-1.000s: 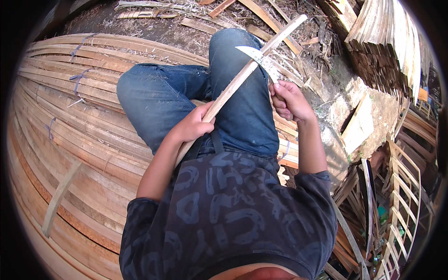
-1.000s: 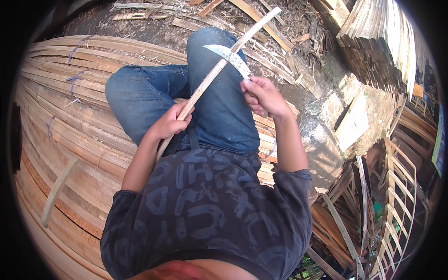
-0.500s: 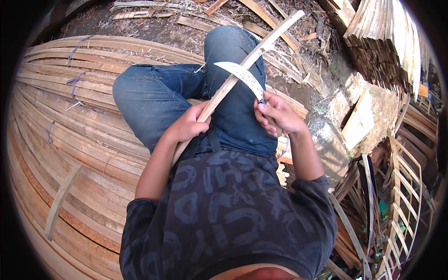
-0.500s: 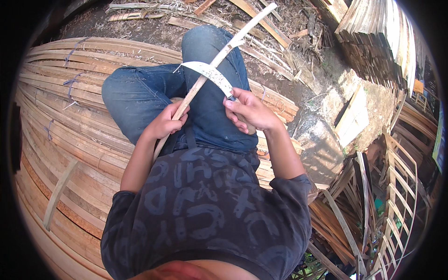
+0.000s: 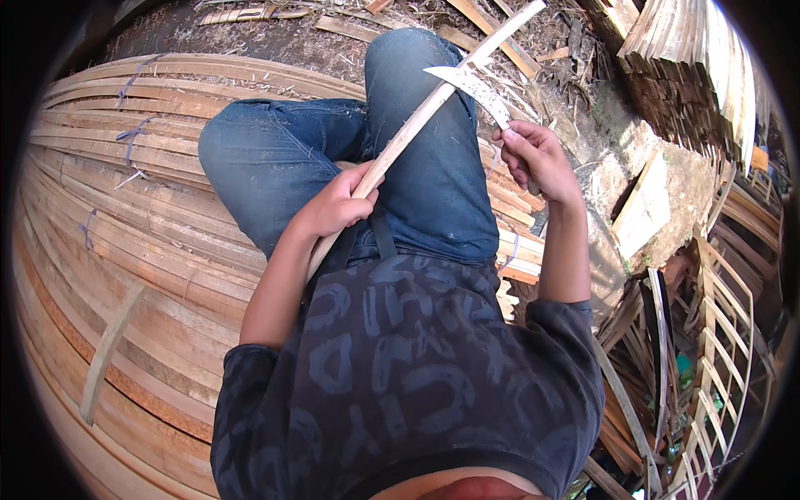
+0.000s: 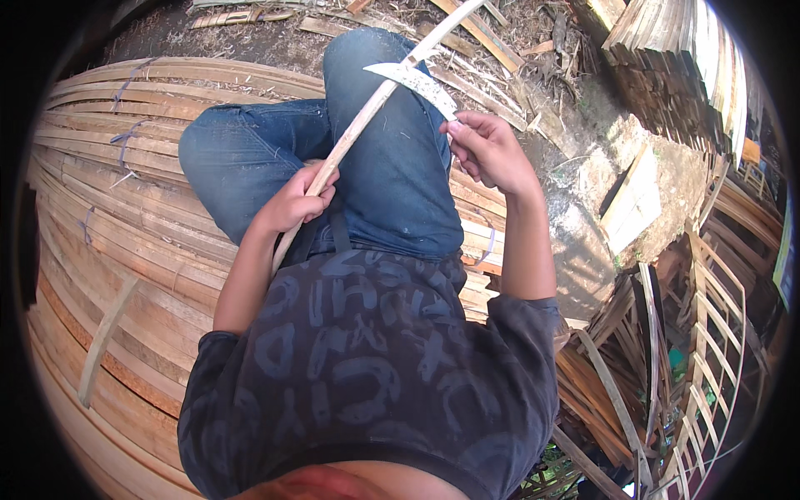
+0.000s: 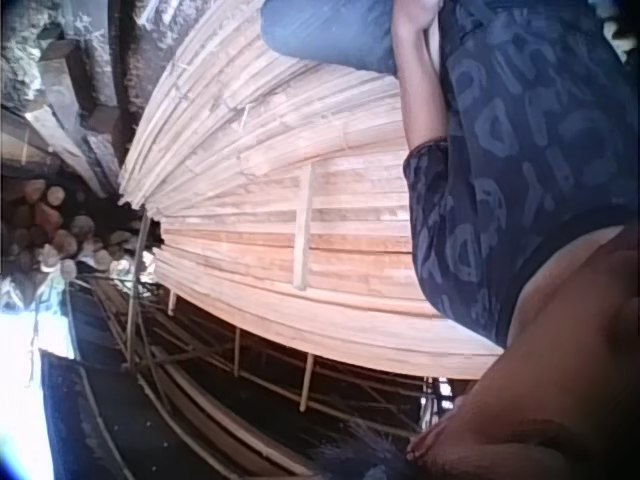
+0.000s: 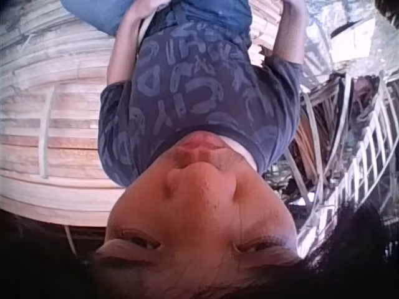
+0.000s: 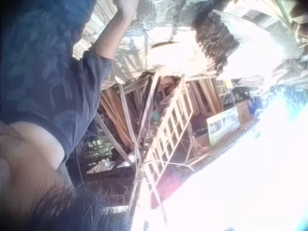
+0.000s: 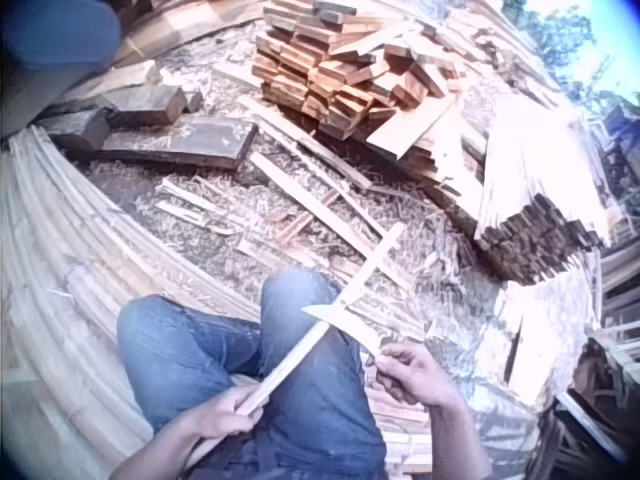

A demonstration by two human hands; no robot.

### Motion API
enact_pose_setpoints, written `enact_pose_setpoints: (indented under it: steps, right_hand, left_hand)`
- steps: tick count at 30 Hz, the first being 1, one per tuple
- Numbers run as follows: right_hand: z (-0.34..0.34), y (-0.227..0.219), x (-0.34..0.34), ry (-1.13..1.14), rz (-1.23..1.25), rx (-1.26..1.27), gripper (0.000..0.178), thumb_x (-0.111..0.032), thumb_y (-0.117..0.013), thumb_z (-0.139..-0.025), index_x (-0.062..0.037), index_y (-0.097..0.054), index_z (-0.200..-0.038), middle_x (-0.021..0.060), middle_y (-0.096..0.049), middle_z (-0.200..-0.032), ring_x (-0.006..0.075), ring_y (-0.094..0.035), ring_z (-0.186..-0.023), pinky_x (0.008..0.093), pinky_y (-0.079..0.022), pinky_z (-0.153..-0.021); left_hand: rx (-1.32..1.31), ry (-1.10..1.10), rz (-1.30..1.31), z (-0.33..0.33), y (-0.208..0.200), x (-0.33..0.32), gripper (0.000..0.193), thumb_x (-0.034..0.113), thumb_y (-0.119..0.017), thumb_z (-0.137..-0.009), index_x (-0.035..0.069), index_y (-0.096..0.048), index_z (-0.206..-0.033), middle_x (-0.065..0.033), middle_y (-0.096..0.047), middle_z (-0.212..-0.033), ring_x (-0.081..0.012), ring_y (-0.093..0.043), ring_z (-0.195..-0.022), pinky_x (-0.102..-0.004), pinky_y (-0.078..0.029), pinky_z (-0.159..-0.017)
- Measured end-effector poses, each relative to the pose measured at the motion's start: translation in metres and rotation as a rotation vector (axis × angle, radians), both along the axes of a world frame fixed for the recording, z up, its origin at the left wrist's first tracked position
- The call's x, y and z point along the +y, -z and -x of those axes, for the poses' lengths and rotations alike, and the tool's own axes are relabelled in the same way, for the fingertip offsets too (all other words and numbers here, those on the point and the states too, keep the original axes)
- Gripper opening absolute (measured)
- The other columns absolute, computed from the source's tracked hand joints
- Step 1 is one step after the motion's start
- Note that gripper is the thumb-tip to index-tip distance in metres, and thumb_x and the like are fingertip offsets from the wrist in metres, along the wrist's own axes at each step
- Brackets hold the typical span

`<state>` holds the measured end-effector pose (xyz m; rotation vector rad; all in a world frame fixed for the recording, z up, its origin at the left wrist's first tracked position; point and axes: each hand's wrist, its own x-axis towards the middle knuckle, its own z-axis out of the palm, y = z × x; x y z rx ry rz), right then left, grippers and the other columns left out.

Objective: The person sits cross-legged on the ground and uses a curved knife to shave thin strips from a long wooden stick. They hold the stick with their left hand and repeatedly scrape the blade along its length to remove the outer layer.

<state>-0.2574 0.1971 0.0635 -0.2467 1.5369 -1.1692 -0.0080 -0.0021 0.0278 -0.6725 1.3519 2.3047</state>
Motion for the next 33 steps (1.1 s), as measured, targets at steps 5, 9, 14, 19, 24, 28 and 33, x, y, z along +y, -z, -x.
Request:
enact_pose_setpoints:
  steps: [5, 9, 14, 19, 24, 28, 33]
  right_hand:
    - [-0.016, 0.001, -0.01, 0.08, 0.014, 0.077, 0.022, -0.019, -0.057, -0.096, 0.0018, -0.064, -0.098, -0.0014, -0.051, -0.061, 0.0025, -0.04, -0.042, 0.0187, -0.03, -0.036]
    - [-0.025, 0.006, -0.01, 0.134, -0.013, 0.23, 0.022, -0.016, -0.06, -0.093, 0.0043, -0.065, -0.1, -0.0015, -0.054, -0.061, 0.0028, -0.043, -0.046, 0.0201, -0.033, -0.041]
    - [-0.041, 0.021, -0.013, 0.162, -0.07, 0.733, 0.025, -0.015, -0.064, -0.09, 0.0067, -0.065, -0.102, 0.0032, -0.054, -0.058, 0.0062, -0.049, -0.054, 0.0233, -0.038, -0.05]
    - [-0.013, 0.015, -0.01, 0.299, -0.219, 1.189, 0.022, -0.014, -0.061, -0.092, 0.0052, -0.063, -0.102, 0.0042, -0.051, -0.056, 0.0071, -0.048, -0.052, 0.0226, -0.036, -0.047]
    - [0.0, 0.009, 0.012, 0.349, 0.075, 0.517, 0.021, -0.017, -0.054, -0.097, 0.0019, -0.061, -0.103, -0.0028, -0.049, -0.061, 0.0033, -0.042, -0.048, 0.0194, -0.031, -0.044]
    - [-0.039, -0.002, -0.007, 0.046, 0.038, 0.201, 0.022, -0.019, -0.052, -0.098, 0.0012, -0.06, -0.102, -0.0035, -0.047, -0.061, 0.0025, -0.04, -0.047, 0.0192, -0.03, -0.042]
    - [-0.062, 0.012, -0.017, -0.182, 0.06, 0.423, 0.023, -0.02, -0.053, -0.098, 0.0013, -0.061, -0.097, -0.0049, -0.047, -0.063, 0.0019, -0.043, -0.056, 0.0198, -0.034, -0.049]
  left_hand:
    - [-0.014, -0.015, -0.091, -0.002, 0.004, -0.005, 0.026, 0.005, -0.049, -0.066, 0.01, -0.036, -0.088, 0.0011, -0.038, -0.065, -0.005, -0.033, -0.047, -0.0211, -0.027, -0.041]
    - [-0.019, -0.007, -0.14, -0.001, 0.008, -0.006, 0.026, 0.005, -0.049, -0.066, 0.011, -0.036, -0.088, 0.0012, -0.037, -0.065, -0.0053, -0.033, -0.047, -0.0212, -0.027, -0.042]
    - [-0.006, -0.004, -0.168, 0.0, 0.009, -0.008, 0.027, 0.005, -0.049, -0.066, 0.011, -0.036, -0.088, 0.0014, -0.037, -0.065, -0.0057, -0.032, -0.047, -0.0216, -0.027, -0.041]
    - [-0.04, 0.002, -0.143, -0.005, 0.011, -0.008, 0.026, 0.005, -0.049, -0.067, 0.012, -0.035, -0.087, 0.0019, -0.036, -0.063, -0.0055, -0.032, -0.046, -0.0217, -0.026, -0.041]
    - [-0.04, -0.003, -0.164, -0.009, 0.012, -0.008, 0.025, 0.004, -0.049, -0.067, 0.012, -0.035, -0.086, 0.0023, -0.036, -0.062, -0.005, -0.033, -0.046, -0.0215, -0.027, -0.04]
    - [-0.041, -0.009, -0.129, -0.007, 0.012, -0.007, 0.026, 0.004, -0.05, -0.065, 0.011, -0.035, -0.085, 0.0019, -0.037, -0.062, -0.0053, -0.033, -0.045, -0.0211, -0.027, -0.04]
    - [-0.06, 0.001, 0.005, -0.002, -0.001, -0.004, 0.026, 0.004, -0.05, -0.062, 0.01, -0.037, -0.084, 0.001, -0.039, -0.062, -0.0062, -0.034, -0.045, -0.0214, -0.027, -0.039]
